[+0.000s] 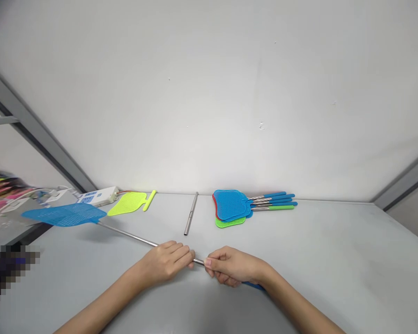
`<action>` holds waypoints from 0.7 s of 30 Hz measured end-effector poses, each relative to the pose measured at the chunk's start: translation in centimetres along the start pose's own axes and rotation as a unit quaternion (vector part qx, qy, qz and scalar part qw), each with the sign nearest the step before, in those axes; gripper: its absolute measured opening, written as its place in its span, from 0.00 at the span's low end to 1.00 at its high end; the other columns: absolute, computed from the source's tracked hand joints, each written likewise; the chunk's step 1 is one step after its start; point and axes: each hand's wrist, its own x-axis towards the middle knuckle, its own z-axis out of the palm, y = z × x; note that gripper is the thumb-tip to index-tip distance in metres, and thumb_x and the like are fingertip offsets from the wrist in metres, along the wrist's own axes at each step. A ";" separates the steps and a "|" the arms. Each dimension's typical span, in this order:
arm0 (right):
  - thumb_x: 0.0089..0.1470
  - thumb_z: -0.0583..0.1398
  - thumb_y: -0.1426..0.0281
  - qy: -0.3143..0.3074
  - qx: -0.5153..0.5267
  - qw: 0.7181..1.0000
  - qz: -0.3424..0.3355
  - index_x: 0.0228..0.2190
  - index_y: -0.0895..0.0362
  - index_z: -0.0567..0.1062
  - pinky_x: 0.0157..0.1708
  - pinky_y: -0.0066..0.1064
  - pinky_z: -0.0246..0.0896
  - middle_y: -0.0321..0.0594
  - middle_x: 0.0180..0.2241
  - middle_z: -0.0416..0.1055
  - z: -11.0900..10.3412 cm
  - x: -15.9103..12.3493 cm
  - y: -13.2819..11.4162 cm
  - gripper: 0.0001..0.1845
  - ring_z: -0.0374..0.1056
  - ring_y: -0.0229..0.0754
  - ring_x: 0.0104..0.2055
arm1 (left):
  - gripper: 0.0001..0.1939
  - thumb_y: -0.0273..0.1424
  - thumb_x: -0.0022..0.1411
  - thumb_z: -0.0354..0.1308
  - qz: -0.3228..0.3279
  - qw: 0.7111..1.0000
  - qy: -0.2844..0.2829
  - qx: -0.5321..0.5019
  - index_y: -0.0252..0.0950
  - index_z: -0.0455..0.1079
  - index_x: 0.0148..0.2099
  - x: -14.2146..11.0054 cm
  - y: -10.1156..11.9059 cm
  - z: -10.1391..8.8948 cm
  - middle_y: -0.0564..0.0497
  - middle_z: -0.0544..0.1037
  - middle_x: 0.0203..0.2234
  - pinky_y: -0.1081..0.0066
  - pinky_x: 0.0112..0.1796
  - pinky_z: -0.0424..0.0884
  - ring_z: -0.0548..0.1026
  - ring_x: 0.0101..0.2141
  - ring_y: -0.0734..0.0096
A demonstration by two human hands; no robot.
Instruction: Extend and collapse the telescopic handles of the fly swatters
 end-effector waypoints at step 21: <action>0.49 0.53 0.52 0.015 -0.029 0.999 0.009 0.22 0.59 0.63 0.12 0.17 0.40 0.27 0.16 0.49 -0.3 0.0 0.1 0.22 0.44 0.25 0.15 | 0.09 0.26 0.63 0.42 -0.020 1.000 -0.016 -0.008 0.36 0.59 0.30 -1.6 -1.3 -1.1 0.56 0.65 0.19 0.74 0.23 0.56 0.63 0.19 0.77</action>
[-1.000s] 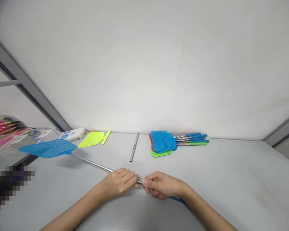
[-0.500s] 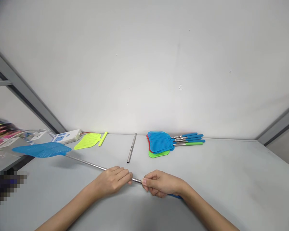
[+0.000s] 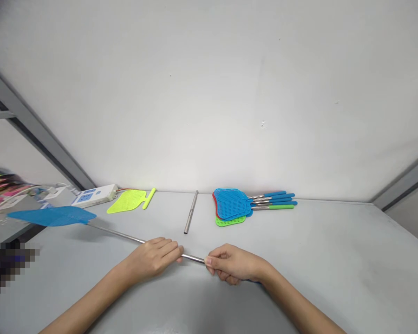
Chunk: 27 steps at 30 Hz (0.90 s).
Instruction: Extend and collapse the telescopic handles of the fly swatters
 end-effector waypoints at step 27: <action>0.50 0.53 0.54 -0.022 0.024 0.999 0.023 0.24 0.59 0.65 0.10 0.18 0.35 0.25 0.14 0.48 -0.2 0.0 0.3 0.19 0.40 0.25 0.13 | 0.08 0.25 0.62 0.43 -0.099 0.992 -0.031 -0.075 0.35 0.62 0.34 -2.0 0.7 0.1 0.54 0.66 0.20 0.72 0.26 0.58 0.63 0.22 0.74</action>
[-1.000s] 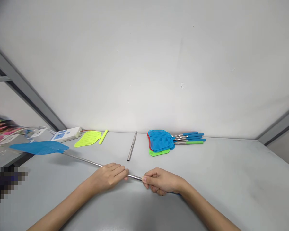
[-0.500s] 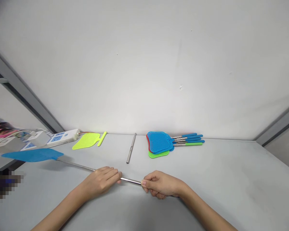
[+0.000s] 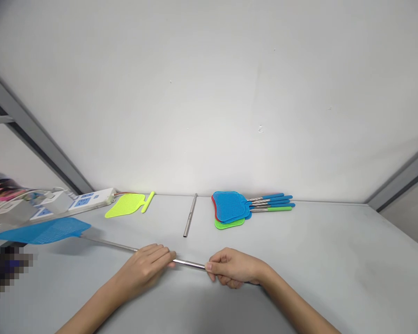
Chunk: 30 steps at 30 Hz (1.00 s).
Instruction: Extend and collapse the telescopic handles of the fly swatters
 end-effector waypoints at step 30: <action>0.50 0.54 0.55 0.035 0.049 0.998 0.001 0.27 0.59 0.68 0.06 0.17 0.36 0.25 0.13 0.51 -0.3 0.4 0.2 0.18 0.44 0.25 0.10 | 0.11 0.24 0.59 0.44 -0.012 0.954 -0.039 -0.297 0.34 0.64 0.43 2.2 6.4 -1.1 0.45 0.70 0.36 0.69 0.38 0.62 0.67 0.36 0.68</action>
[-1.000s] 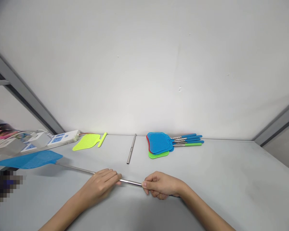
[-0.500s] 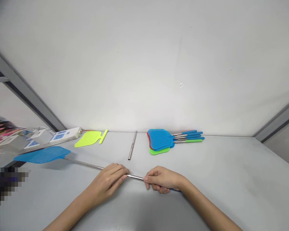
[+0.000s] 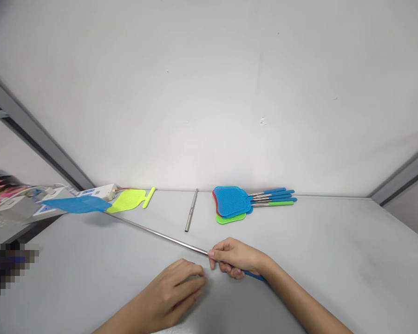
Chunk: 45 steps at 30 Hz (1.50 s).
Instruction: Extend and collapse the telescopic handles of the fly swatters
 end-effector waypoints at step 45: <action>0.50 0.55 0.59 -0.046 -0.068 0.997 0.000 0.33 0.60 0.70 0.13 0.18 0.46 0.33 0.22 0.65 2.5 0.0 -1.1 0.16 0.52 0.25 0.14 | 0.25 0.46 0.58 0.46 -0.349 0.694 0.050 -0.628 0.28 0.68 0.41 0.6 -3.0 -0.4 0.51 0.70 0.14 0.79 0.16 0.57 0.64 0.12 0.80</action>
